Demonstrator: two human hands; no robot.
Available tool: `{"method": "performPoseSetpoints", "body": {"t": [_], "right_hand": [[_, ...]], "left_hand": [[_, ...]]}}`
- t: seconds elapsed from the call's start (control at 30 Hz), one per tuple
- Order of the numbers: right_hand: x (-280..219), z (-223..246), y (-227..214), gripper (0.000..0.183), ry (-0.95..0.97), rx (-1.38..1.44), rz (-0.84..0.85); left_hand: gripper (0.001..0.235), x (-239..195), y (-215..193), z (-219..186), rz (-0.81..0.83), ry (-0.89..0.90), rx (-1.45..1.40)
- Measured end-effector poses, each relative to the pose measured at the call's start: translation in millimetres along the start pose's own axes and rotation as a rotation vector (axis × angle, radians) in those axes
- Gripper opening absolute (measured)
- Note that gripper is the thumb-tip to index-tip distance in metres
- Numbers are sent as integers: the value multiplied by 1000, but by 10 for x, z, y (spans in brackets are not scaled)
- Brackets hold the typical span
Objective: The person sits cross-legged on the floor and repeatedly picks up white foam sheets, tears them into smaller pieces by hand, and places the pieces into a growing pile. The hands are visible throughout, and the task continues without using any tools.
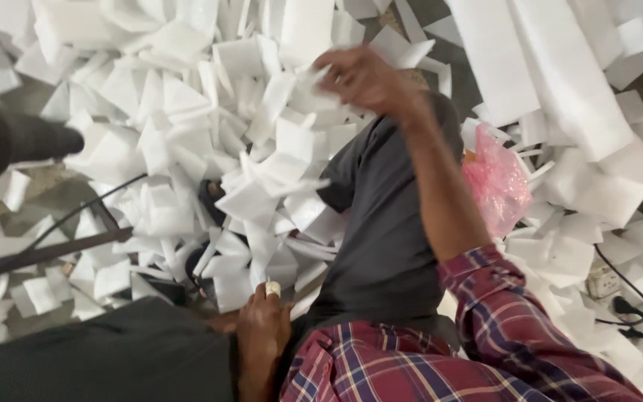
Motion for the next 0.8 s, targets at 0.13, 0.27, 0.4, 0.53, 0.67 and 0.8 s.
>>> {"method": "performPoseSetpoints", "body": {"t": [0.13,0.27,0.4,0.53,0.67,0.8], "right_hand": [[186,-1270,-1192,37,38,46,-327],[435,-2500,-1415,18,245,-735,-227],[333,-3366,-1036,32,418,-695,-130],[395,-3722,-645,24,423,-896,-148],[316,-3975,-598,18,675,-871,-140],[325,-3656,-741,13,416,-1056,-517]], "left_hand": [[31,18,119,160,-8,5,59],[32,-7,188,364,65,-63,5],[34,61,110,405,40,-91,78],[31,106,63,322,-4,-43,-17],[29,168,44,271,56,-45,-29],[29,159,73,310,60,-90,-42]]}}
Point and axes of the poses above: each hand's wrist, its own x-axis towards the middle knuckle, its own y-axis out of the palm, z = x × y, the point moved 9 cm from there along x, towards the middle knuckle, and after that the axes turned 9 degrees about y, right-handed, at the moved point
